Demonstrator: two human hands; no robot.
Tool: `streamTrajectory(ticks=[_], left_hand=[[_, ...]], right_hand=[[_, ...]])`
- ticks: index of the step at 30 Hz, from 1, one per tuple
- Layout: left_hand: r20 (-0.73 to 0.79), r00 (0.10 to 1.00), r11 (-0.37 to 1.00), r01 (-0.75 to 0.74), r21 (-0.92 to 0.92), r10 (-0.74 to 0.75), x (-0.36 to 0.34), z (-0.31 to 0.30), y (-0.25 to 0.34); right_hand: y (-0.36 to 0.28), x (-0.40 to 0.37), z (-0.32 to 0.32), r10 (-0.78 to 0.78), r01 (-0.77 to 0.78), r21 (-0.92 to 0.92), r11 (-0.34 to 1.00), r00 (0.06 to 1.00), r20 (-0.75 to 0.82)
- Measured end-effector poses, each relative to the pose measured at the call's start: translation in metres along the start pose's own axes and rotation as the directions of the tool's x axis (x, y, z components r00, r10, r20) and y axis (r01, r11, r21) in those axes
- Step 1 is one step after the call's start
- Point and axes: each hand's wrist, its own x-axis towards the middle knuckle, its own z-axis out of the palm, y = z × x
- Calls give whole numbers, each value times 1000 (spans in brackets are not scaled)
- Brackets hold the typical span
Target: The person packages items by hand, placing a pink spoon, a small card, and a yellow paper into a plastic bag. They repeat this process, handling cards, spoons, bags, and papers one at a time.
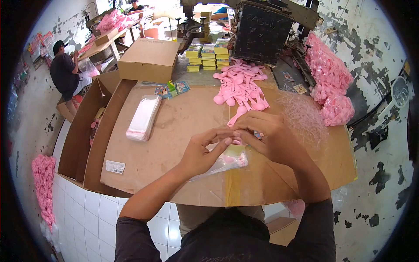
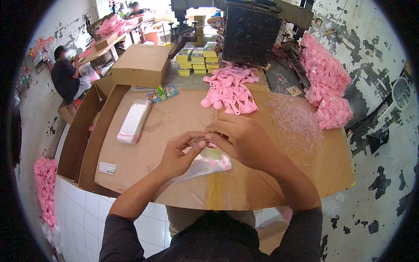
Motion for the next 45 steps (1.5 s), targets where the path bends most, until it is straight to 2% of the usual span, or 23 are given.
streamTrajectory(ticks=[3,6,8,12,15,17,18,20,22,23,24,25,27,29,30,31,32,33,36,39,41,43,45], left_hand=[[-25,998,997,48,-63,-50,1,1,2],[-76,993,995,83,-54,-87,1,0,4],[-117,992,999,44,-16,-45,0,0,-4],[-129,990,959,-12,282,50,-3,1,2],[-78,989,886,-76,458,125,-4,1,5],[-26,991,837,-99,539,133,-4,1,5],[-28,992,851,-89,517,121,-4,2,5],[-31,995,878,-68,475,94,-3,2,8],[-91,996,969,39,243,-17,-2,-1,-6],[-113,991,989,90,119,-77,-2,-3,-10],[-130,984,991,130,43,-123,-2,-4,-9],[-140,975,985,169,-34,-173,0,-6,-7],[-151,964,970,199,-139,-219,3,-8,-5],[-167,960,961,188,-204,-223,3,-7,-6],[-174,960,967,192,-167,-220,4,-7,-7],[-180,959,971,199,-130,-220,4,-7,-8],[-182,958,973,209,-92,-223,3,-7,-10],[-179,961,975,195,-104,-211,4,-7,-14],[-181,962,973,181,-141,-205,3,-8,-20],[-189,959,968,178,-176,-211,5,-7,-19],[-214,960,970,140,-199,-182,4,-4,-20],[-216,955,972,174,-156,-206,3,-4,-19],[-223,950,973,191,-133,-217,3,-3,-19]], right_hand=[[3,-3,7,68,-66,38,997,996,-61],[-7,5,11,-116,62,-218,974,963,-245],[-8,5,18,-206,142,-306,941,960,-188],[-2,4,33,-321,220,-539,813,942,-100],[0,4,38,-351,248,-638,729,936,-38],[1,7,40,-301,182,-647,741,950,-77],[2,9,40,-273,145,-651,745,957,-100],[26,9,25,-228,95,-472,876,946,-232],[45,0,2,69,-88,-56,995,955,-287],[51,-7,-12,319,-265,256,930,927,-199],[55,-19,-35,467,-419,449,789,884,3],[62,-35,-61,553,-568,581,583,801,228],[110,-74,-95,536,-479,771,419,816,216],[169,-111,-105,718,-580,591,560,696,2],[187,-132,-98,668,-686,-21,727,714,-210],[198,-158,-86,509,-598,-617,511,789,-343],[203,-175,-82,315,-359,-933,10,887,-338],[205,-176,-89,502,-561,-690,458,804,-320],[140,-132,-70,334,-521,-658,543,854,-400],[112,-102,-47,278,-406,-438,802,903,-327],[89,-87,-21,272,-335,-310,890,934,-230],[67,-71,6,209,-214,-21,977,968,-139],[30,-49,16,284,-281,242,929,959,24]])
